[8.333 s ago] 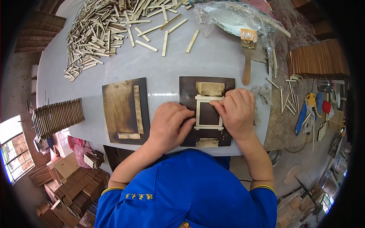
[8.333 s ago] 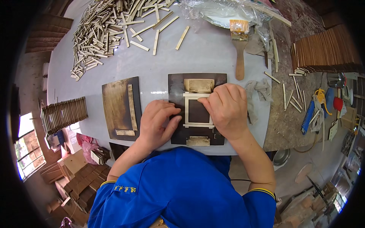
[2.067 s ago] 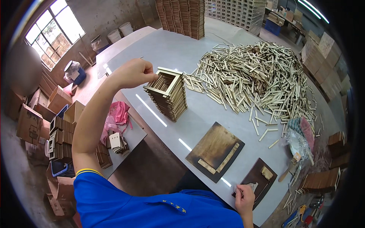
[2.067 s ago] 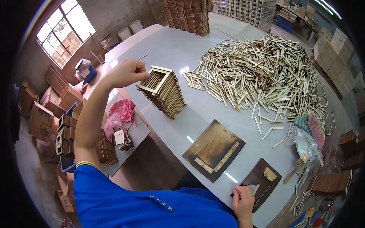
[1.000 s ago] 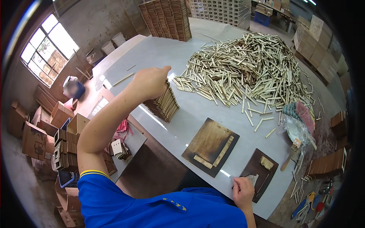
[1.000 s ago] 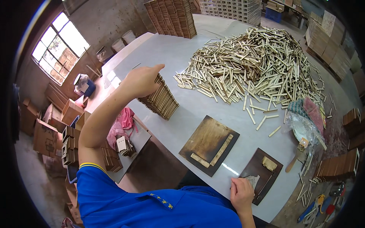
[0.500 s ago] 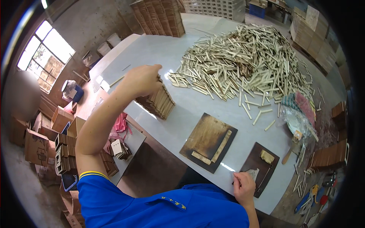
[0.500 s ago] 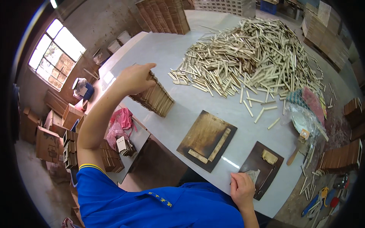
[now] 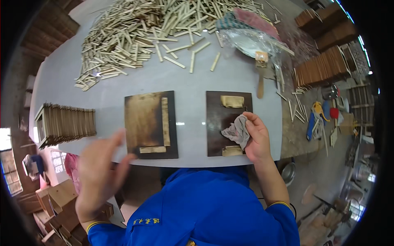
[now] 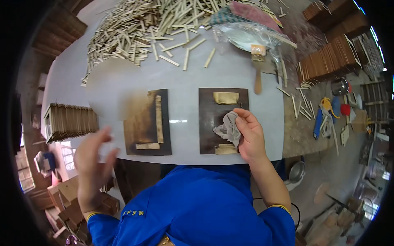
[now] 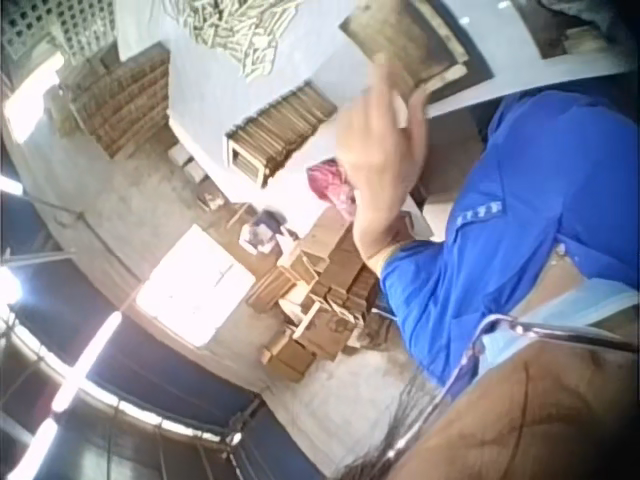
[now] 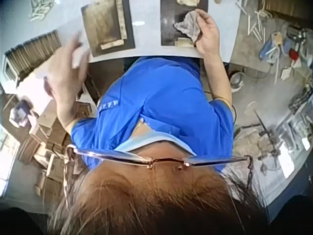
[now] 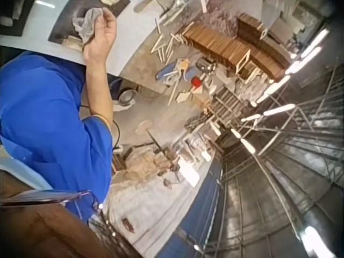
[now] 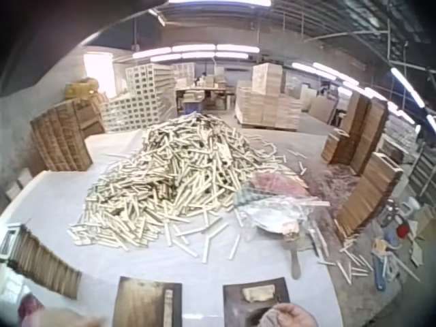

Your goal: Assembling wooden frames by placing and gluing small wooden sticks into a jig.

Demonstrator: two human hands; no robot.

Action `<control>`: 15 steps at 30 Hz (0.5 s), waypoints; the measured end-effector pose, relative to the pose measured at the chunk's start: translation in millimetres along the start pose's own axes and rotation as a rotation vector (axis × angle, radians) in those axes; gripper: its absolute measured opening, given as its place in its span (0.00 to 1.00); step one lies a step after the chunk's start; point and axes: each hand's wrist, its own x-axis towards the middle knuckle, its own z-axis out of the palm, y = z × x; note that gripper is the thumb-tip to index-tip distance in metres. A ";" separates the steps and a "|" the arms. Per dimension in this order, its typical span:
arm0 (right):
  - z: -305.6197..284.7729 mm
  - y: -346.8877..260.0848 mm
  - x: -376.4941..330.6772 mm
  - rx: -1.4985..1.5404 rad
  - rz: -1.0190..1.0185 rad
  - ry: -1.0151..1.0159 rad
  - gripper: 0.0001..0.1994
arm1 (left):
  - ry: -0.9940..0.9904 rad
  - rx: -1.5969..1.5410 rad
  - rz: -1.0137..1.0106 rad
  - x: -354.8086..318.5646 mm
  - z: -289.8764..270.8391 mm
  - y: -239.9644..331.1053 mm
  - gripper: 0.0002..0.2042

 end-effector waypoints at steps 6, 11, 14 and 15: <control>-26.2 -39.8 -28.0 -0.719 -0.260 0.122 0.18 | -0.051 -0.277 0.054 -25.2 112.7 -3.1 0.24; -28.1 -69.3 -48.2 -1.383 -0.529 0.089 0.13 | 0.212 -0.515 -0.068 -58.9 160.7 -4.8 0.25; -11.8 -66.9 -57.2 -1.576 -0.414 0.109 0.12 | 0.308 -0.547 -0.093 -74.0 176.3 -9.9 0.26; -8.2 -63.8 -59.2 -1.636 -0.378 0.113 0.12 | 0.342 -0.551 -0.101 -77.5 179.8 -9.2 0.27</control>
